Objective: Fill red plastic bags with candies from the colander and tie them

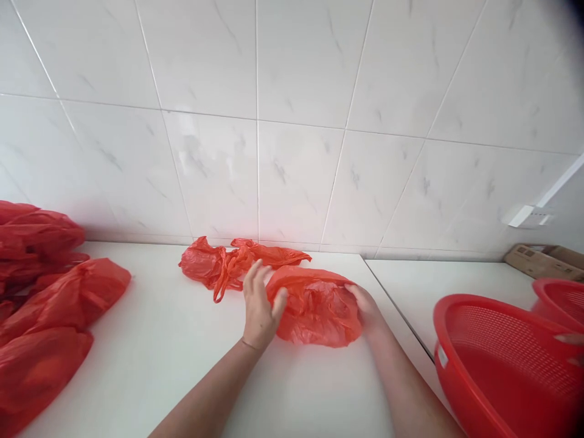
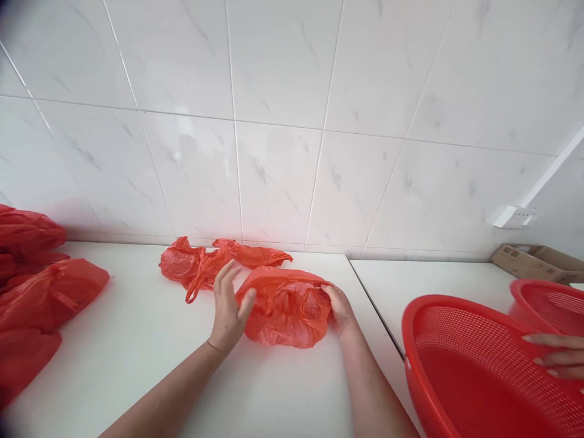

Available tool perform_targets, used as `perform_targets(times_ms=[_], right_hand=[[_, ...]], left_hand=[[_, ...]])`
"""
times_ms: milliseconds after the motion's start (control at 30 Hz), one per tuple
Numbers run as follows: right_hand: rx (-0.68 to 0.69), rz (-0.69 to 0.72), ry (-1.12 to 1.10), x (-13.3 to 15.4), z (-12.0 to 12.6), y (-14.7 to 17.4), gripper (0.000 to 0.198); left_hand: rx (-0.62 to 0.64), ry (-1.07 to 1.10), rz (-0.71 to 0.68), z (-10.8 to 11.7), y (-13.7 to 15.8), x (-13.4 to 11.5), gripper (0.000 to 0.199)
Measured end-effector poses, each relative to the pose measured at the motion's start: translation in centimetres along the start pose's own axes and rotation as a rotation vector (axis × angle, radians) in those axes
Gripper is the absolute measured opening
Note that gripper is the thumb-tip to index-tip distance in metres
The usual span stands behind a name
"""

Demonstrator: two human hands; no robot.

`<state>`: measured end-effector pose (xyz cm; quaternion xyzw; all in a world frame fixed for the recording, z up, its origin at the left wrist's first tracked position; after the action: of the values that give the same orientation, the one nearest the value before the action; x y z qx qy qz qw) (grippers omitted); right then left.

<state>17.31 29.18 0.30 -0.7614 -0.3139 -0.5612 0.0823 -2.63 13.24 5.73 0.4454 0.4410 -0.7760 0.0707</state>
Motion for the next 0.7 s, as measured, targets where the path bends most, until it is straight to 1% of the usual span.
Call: perform_targets(times_ms=[33, 67, 100, 133, 200, 267, 333, 400, 467, 500, 533, 567, 600, 633, 667, 700], right_hand=[[0.022, -0.002, 0.012, 0.0, -0.5, 0.5, 0.026], [0.035, 0.002, 0.032, -0.1, -0.8, 0.8, 0.029], [0.02, 0.017, 0.065, 0.0, -0.9, 1.1, 0.032], [-0.026, 0.041, 0.107, 0.2, -0.7, 1.1, 0.034], [-0.165, 0.102, 0.191, 0.9, 0.4, 0.9, 0.039], [-0.294, 0.154, 0.244, 2.1, 1.5, 0.8, 0.046], [-0.365, 0.185, 0.279, 3.7, 1.8, 1.5, 0.049], [-0.483, 0.294, 0.415, 5.9, 1.0, 3.8, 0.042], [-0.584, 0.471, 0.606, 8.1, -1.5, 7.1, 0.031], [-0.575, 0.54, 0.682, 8.5, -3.2, 8.6, 0.027], [-0.506, 0.562, 0.74, 8.4, -5.1, 9.5, 0.026], [-0.389, 0.534, 0.792, 7.6, -6.9, 9.9, 0.027], [-0.262, 0.478, 0.858, 6.4, -8.5, 9.9, 0.028], [-0.158, 0.415, 0.947, 5.0, -9.5, 9.6, 0.029], [-0.107, 0.362, 1.055, 3.6, -9.8, 9.1, 0.03], [-0.121, 0.331, 1.171, 2.5, -9.3, 8.4, 0.031]], left_hand=[[0.118, -0.135, -0.189, -1.0, 0.3, -1.6, 0.058], [0.245, -0.239, -0.326, -2.2, 0.9, -2.5, 0.063], [0.355, -0.302, -0.389, -3.3, 1.5, -2.7, 0.068], [0.439, -0.344, -0.394, -4.1, 2.0, -2.3, 0.074], [0.535, -0.392, -0.31, -5.0, 2.5, -0.7, 0.077], [0.56, -0.415, -0.225, -5.1, 2.5, 0.8, 0.071], [0.551, -0.433, -0.188, -4.9, 2.2, 1.5, 0.067], [0.556, -0.445, -0.166, -4.9, 2.1, 1.8, 0.07], [0.58, -0.439, -0.141, -5.1, 2.2, 1.9, 0.078], [0.585, -0.424, -0.135, -5.2, 2.4, 1.8, 0.083], [0.578, -0.393, -0.127, -5.3, 2.5, 1.7, 0.085], [0.554, -0.33, -0.103, -5.3, 2.6, 1.7, 0.083], [0.52, -0.242, -0.063, -5.2, 2.6, 1.7, 0.073], [0.482, -0.142, -0.012, -5.0, 2.7, 1.9, 0.057], [0.443, -0.045, 0.046, -4.8, 2.6, 2.1, 0.039], [0.403, 0.037, 0.103, -4.6, 2.6, 2.4, 0.022]])
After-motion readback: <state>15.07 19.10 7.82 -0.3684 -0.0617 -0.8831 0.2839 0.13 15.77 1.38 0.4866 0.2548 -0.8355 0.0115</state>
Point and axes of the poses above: each hand's wrist, its own y-axis away from the middle knuckle, its own z-axis out of the back of the hand, x = y × z, the point moved 7 cm from there along -y, towards the middle knuckle, and after that the axes turned 10 degrees about -z, right-handed, at the moved point
